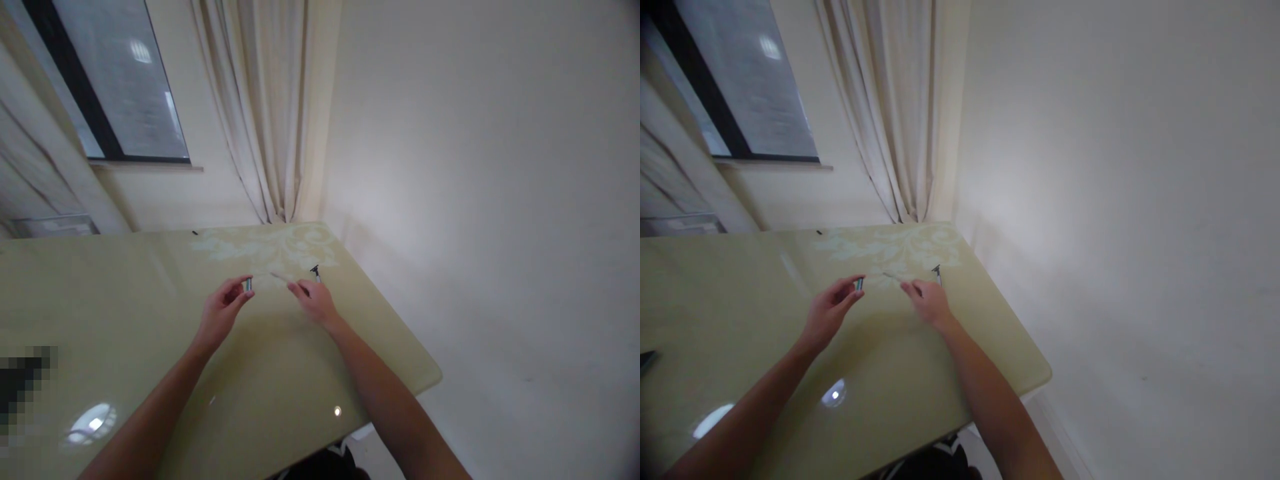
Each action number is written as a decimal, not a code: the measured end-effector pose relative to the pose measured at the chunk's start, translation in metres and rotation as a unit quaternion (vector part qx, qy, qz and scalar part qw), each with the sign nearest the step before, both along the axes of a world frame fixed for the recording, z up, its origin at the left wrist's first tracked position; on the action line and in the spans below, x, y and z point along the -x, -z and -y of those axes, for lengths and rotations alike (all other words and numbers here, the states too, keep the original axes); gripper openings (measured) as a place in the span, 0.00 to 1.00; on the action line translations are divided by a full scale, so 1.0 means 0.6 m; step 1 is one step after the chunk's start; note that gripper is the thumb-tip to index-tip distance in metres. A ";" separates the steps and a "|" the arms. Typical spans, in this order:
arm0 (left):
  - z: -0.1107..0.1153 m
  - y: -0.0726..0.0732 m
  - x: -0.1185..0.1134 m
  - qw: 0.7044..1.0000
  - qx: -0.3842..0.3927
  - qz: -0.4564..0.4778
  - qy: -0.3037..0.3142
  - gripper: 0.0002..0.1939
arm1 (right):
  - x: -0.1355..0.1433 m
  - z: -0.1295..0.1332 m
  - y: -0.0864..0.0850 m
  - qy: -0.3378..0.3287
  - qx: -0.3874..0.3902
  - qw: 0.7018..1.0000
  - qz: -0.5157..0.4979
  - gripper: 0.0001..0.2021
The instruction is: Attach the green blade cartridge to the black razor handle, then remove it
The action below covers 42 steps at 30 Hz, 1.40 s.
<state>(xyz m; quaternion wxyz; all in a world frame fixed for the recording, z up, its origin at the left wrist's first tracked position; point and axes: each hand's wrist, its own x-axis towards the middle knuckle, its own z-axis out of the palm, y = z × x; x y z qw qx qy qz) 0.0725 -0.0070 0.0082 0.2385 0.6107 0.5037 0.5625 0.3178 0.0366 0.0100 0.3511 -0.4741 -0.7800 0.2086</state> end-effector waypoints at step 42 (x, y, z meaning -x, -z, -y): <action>-0.180 0.057 -0.181 0.931 0.174 -0.320 0.026 0.21 | -0.135 -0.089 0.073 0.348 -0.025 0.934 0.074 0.09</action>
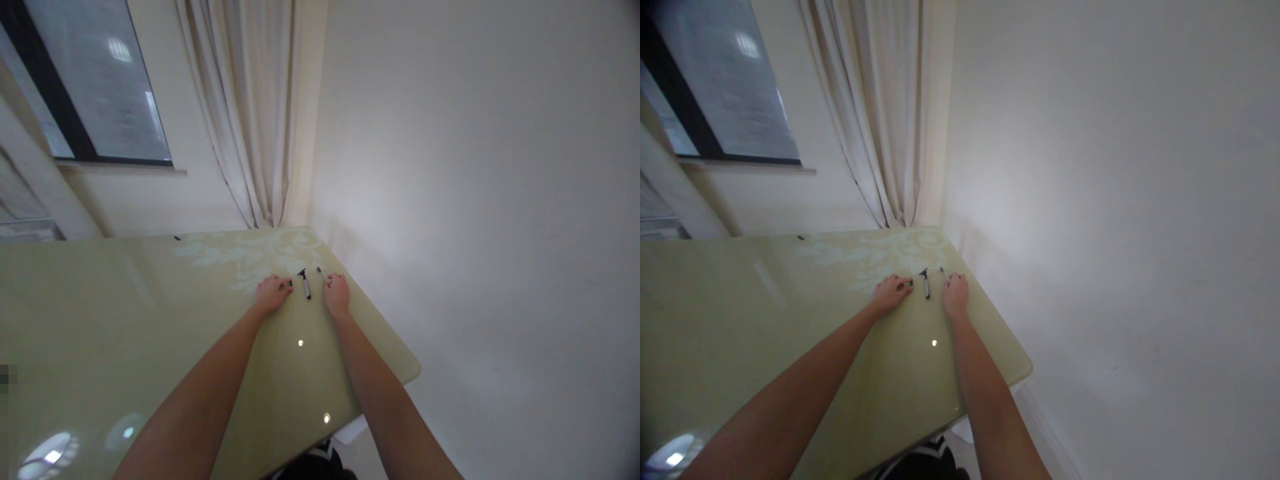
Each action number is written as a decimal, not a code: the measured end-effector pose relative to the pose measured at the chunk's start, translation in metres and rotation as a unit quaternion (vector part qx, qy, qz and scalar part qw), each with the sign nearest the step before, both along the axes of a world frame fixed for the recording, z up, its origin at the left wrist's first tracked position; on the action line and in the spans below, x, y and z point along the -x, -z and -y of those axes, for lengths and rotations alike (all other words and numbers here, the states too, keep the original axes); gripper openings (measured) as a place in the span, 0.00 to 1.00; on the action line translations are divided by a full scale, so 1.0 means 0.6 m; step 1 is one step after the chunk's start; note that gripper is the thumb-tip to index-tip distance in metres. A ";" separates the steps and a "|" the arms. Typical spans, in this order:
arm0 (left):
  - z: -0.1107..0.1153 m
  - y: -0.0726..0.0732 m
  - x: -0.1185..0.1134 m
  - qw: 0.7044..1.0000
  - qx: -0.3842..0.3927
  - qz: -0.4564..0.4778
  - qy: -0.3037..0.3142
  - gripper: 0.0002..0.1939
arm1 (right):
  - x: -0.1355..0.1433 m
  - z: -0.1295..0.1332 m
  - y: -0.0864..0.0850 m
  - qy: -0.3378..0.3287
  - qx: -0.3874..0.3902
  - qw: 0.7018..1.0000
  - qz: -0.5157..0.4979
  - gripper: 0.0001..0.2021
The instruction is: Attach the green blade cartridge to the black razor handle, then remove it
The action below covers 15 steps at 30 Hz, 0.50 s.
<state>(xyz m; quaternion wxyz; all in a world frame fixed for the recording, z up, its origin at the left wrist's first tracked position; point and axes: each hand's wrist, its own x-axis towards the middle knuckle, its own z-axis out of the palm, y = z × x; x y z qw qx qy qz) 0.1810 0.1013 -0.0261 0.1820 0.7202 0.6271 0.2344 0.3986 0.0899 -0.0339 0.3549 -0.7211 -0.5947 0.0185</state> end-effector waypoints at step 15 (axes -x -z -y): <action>0.132 0.021 0.082 0.974 -0.045 0.219 0.042 0.29 | 0.063 0.042 -0.016 -0.102 -0.090 0.988 0.067 0.24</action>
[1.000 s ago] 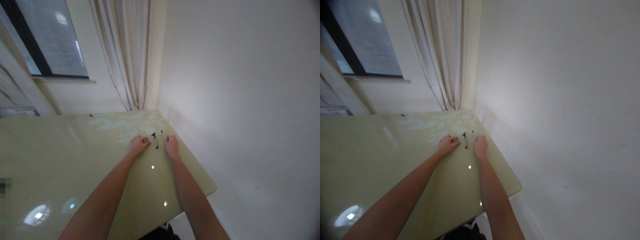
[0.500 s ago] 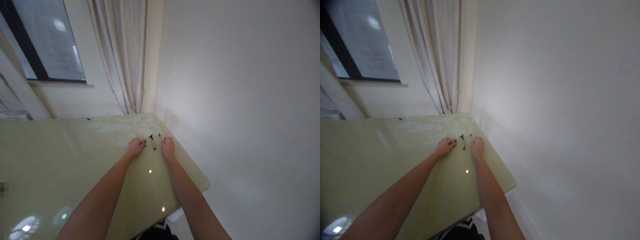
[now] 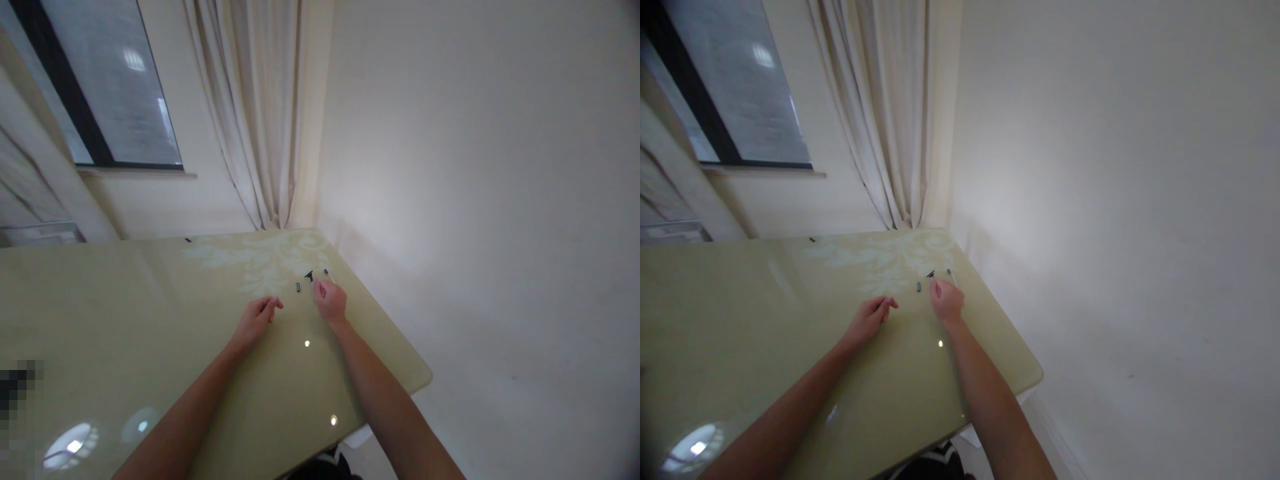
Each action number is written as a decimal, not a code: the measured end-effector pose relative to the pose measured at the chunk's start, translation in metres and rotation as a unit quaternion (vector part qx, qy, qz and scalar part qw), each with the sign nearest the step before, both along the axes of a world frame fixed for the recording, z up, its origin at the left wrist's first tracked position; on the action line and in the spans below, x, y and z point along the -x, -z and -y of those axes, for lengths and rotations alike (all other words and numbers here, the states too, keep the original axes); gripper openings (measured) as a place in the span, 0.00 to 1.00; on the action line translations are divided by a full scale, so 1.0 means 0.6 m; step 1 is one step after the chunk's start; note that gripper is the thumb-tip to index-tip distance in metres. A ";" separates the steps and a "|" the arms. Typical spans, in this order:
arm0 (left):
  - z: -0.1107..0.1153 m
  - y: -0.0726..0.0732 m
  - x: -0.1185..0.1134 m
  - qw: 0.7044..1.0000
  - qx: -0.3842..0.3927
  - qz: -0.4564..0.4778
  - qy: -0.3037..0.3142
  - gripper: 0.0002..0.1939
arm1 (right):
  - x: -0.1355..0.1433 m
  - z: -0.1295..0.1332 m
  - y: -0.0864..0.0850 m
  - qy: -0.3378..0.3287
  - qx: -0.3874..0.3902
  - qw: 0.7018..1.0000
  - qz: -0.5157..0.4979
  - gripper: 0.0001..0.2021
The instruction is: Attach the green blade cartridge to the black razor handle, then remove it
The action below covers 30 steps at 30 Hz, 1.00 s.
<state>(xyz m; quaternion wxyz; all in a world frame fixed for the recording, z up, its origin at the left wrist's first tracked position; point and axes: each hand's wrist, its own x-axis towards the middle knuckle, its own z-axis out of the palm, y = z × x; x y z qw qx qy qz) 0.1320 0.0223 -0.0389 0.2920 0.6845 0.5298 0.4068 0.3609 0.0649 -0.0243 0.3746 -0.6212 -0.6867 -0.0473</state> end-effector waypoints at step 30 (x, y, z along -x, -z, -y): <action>-0.032 -0.055 0.191 0.944 0.099 -0.265 -0.172 0.22 | 0.034 -0.020 0.008 -0.030 0.130 0.989 -0.059 0.04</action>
